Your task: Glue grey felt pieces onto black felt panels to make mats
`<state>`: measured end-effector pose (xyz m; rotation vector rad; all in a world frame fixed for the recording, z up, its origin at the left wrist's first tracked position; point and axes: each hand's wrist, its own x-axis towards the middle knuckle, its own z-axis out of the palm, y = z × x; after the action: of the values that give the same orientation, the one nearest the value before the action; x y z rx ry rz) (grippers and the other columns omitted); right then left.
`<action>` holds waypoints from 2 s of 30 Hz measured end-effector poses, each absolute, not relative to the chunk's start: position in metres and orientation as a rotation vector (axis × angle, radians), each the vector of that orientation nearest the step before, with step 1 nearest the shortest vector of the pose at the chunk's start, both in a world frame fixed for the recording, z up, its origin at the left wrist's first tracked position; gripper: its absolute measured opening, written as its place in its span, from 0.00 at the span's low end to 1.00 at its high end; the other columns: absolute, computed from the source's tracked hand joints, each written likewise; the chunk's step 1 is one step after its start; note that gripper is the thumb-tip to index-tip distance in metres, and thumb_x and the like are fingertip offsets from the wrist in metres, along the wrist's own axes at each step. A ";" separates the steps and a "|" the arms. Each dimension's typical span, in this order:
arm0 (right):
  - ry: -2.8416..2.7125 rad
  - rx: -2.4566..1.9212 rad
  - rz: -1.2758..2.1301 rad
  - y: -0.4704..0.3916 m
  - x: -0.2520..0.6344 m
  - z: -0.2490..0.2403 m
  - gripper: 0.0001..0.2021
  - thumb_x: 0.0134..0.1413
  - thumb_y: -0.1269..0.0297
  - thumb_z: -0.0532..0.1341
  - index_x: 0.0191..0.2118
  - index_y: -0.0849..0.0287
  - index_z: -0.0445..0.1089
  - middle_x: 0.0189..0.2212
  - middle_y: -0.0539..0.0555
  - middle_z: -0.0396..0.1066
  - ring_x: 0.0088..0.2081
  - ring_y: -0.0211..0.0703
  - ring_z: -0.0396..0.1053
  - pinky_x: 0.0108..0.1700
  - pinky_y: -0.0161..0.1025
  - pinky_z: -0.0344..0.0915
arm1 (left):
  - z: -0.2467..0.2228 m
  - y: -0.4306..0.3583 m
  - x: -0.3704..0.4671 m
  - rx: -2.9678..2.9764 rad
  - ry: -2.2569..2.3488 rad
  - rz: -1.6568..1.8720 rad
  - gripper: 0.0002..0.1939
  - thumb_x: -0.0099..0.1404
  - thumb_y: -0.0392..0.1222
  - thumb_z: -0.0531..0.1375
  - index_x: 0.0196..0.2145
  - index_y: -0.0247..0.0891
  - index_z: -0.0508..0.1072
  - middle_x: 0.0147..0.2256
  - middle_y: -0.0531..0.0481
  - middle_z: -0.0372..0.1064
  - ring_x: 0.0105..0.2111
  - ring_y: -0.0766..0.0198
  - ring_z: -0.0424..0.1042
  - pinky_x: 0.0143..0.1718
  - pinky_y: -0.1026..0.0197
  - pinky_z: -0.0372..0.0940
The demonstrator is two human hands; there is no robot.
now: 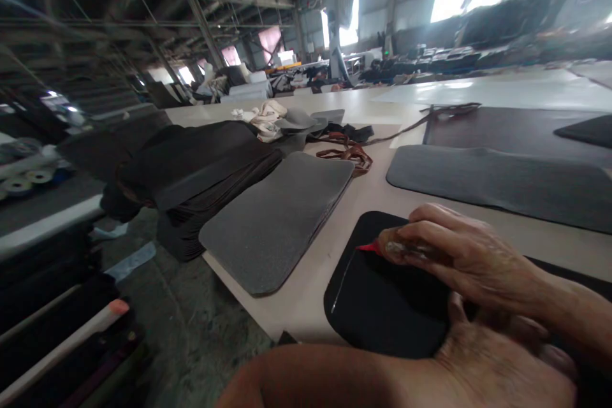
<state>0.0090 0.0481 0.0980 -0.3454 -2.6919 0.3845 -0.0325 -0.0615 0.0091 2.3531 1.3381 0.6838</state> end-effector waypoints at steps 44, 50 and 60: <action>-2.594 -1.303 0.211 0.066 0.225 0.148 0.08 0.63 0.56 0.58 0.39 0.54 0.65 0.38 0.49 0.65 0.37 0.42 0.66 0.37 0.39 0.56 | 0.029 -0.062 -0.035 2.201 1.622 0.696 0.19 0.61 0.39 0.60 0.51 0.40 0.71 0.58 0.43 0.65 0.61 0.47 0.58 0.65 0.38 0.53; -2.526 -1.394 0.189 0.051 0.264 0.146 0.09 0.63 0.56 0.58 0.39 0.55 0.67 0.39 0.52 0.66 0.38 0.44 0.66 0.38 0.40 0.57 | 0.031 -0.059 -0.036 2.208 1.661 0.641 0.20 0.63 0.39 0.59 0.53 0.37 0.71 0.59 0.41 0.64 0.62 0.50 0.58 0.65 0.42 0.53; -2.423 -1.461 0.212 0.040 0.281 0.141 0.07 0.59 0.58 0.59 0.39 0.55 0.69 0.39 0.51 0.65 0.37 0.42 0.66 0.37 0.39 0.56 | 0.073 -0.033 -0.087 2.323 1.811 0.115 0.33 0.60 0.56 0.63 0.59 0.41 0.70 0.63 0.41 0.62 0.62 0.42 0.59 0.58 0.38 0.62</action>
<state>0.2805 0.0401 0.1409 -1.4612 -2.4225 0.2118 -0.0870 -0.0328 0.0728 2.3233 1.8106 0.1152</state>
